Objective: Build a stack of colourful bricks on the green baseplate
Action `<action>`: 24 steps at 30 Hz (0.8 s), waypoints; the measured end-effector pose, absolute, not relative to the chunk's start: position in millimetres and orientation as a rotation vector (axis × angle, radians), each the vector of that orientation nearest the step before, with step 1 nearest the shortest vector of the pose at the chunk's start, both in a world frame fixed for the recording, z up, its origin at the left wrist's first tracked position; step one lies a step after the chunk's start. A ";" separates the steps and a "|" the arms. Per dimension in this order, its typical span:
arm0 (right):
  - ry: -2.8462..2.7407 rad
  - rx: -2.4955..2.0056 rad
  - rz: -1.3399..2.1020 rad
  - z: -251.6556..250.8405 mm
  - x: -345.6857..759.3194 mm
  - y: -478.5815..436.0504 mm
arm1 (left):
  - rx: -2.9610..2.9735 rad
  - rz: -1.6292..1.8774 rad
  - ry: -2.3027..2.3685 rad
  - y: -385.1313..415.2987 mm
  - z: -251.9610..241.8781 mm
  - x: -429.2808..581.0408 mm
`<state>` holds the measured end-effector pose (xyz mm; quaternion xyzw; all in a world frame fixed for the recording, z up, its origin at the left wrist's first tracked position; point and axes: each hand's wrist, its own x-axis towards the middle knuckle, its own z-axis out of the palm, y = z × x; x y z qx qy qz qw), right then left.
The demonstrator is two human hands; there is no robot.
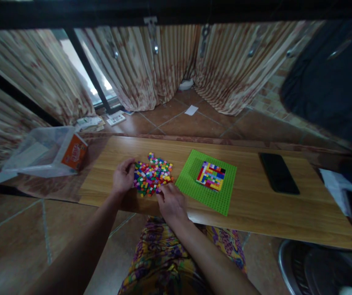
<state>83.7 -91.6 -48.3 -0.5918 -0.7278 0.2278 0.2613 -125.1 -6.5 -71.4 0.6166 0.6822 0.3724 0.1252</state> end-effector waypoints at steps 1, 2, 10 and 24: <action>-1.986 -1.630 0.586 -48.8 81.8 -90.8 | 1.798 1.083 1.989 -6.4 -71.4 -125.3; -2.006 -1.647 0.558 -49.4 80.6 -90.2 | 1.798 1.081 1.991 -6.3 -71.5 -125.3; -2.121 -1.653 0.492 -49.5 92.2 -96.1 | 1.783 1.082 1.994 -7.3 -69.0 -123.7; -2.282 -1.643 0.447 -48.4 89.4 -99.2 | 1.782 1.086 1.982 -7.1 -70.9 -125.1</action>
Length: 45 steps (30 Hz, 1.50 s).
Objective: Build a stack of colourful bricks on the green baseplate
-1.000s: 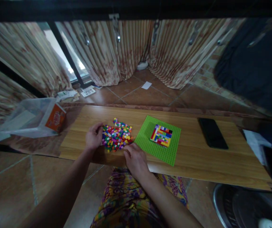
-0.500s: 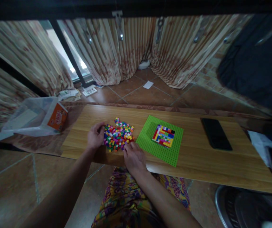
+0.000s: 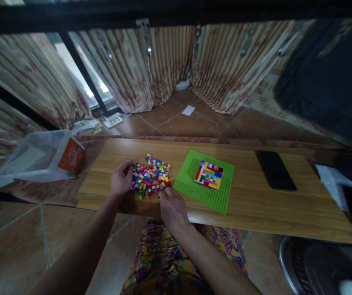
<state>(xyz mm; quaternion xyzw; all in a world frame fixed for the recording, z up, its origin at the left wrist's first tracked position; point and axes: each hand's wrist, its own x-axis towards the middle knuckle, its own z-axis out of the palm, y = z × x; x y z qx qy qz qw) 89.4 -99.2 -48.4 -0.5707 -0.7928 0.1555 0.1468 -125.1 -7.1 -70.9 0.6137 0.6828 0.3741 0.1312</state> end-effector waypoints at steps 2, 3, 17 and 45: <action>-2.309 -1.636 0.407 -51.2 89.0 -99.3 | 1.777 1.083 1.991 -7.6 -69.7 -124.7; -2.312 -1.633 0.391 -52.9 88.9 -99.7 | 1.774 1.081 1.993 -7.8 -69.1 -124.5; -2.181 -1.573 0.446 -63.9 94.4 -101.6 | 1.772 1.078 1.981 -6.5 -71.2 -125.4; -1.163 -1.461 0.924 -30.8 183.7 -113.8 | 1.775 1.015 2.041 -3.1 -71.1 -129.2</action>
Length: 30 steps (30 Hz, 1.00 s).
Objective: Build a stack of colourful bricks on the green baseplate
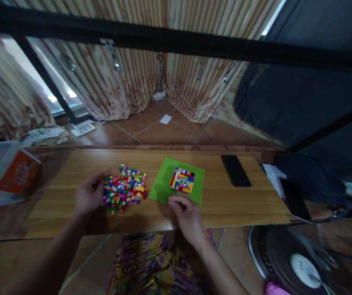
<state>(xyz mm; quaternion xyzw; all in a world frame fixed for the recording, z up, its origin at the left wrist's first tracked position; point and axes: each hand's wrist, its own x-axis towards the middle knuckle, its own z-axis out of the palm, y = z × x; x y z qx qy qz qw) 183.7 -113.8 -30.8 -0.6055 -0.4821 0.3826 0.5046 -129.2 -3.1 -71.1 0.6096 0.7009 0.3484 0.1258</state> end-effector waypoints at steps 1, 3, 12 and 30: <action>-1.170 -1.472 0.880 -30.5 190.5 -112.0 | 1.778 1.018 2.038 -3.1 -70.9 -129.2; -1.209 -1.500 0.765 -28.5 203.3 -105.3 | 1.788 1.014 2.035 -2.9 -70.1 -129.1; -1.675 -1.657 0.420 -15.3 220.4 -67.6 | 1.791 1.009 2.047 -2.8 -68.8 -127.4; -2.318 -2.051 0.031 13.2 196.2 -50.7 | 1.772 0.983 2.063 -3.4 -70.7 -127.7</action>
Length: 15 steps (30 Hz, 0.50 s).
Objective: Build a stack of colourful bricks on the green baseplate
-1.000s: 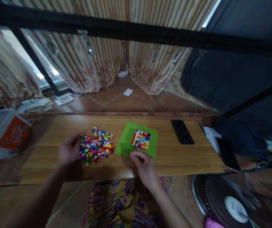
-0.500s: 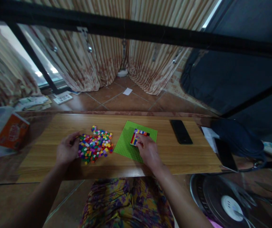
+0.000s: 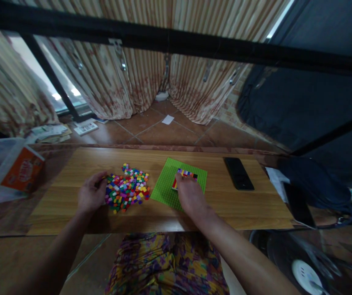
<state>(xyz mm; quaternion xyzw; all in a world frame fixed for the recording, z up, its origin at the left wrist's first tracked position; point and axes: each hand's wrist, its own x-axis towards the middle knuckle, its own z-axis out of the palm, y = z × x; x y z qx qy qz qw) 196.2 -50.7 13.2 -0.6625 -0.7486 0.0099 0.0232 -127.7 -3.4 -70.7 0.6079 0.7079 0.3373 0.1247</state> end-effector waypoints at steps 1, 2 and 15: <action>-2.336 -2.070 0.022 14.9 194.2 -50.2 | 1.775 0.981 2.062 -3.4 -70.8 -127.8; -2.351 -2.086 0.016 16.5 192.4 -49.6 | 1.778 0.984 2.060 -3.4 -71.0 -127.9; -2.493 -2.039 -0.086 16.6 188.8 -50.9 | 1.770 0.997 2.049 -5.0 -68.0 -126.3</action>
